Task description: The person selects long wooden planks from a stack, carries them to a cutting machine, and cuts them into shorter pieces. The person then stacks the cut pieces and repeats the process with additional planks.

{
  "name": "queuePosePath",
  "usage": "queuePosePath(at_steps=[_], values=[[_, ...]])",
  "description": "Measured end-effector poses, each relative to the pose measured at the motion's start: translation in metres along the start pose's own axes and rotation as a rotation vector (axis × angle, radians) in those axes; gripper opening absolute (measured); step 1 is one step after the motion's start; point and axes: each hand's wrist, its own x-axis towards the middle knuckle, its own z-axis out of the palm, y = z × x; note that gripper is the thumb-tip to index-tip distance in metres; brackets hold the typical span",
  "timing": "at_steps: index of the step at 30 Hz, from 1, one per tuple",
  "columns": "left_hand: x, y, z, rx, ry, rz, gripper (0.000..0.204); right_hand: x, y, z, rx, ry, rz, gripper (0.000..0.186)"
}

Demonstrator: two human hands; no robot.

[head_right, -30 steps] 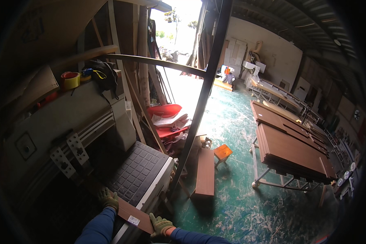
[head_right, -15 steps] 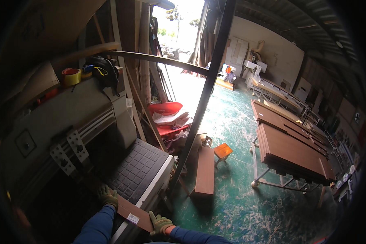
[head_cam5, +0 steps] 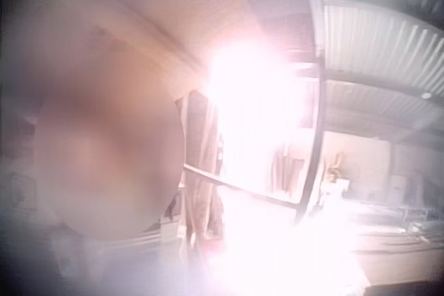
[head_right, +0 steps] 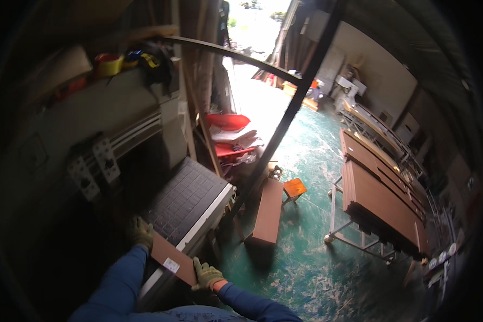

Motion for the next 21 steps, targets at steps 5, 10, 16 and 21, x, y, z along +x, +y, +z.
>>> queuePosePath(at_steps=[5,10,16,21], values=[[0.001,-0.007,0.017,-0.082,0.07,0.057,0.074,0.004,0.006,0.011,-0.024,0.055,-0.005,0.143],[-0.009,-0.009,0.014,-0.063,0.118,0.065,0.075,0.003,0.006,0.02,-0.025,0.114,-0.06,0.145],[-0.118,0.004,-0.017,-0.447,0.226,0.169,0.054,-0.042,0.024,0.023,0.005,0.09,-0.025,0.15],[-0.249,0.04,-0.041,-1.186,-0.313,-0.399,0.041,-0.096,0.042,0.018,-0.018,0.151,-0.076,0.147]])
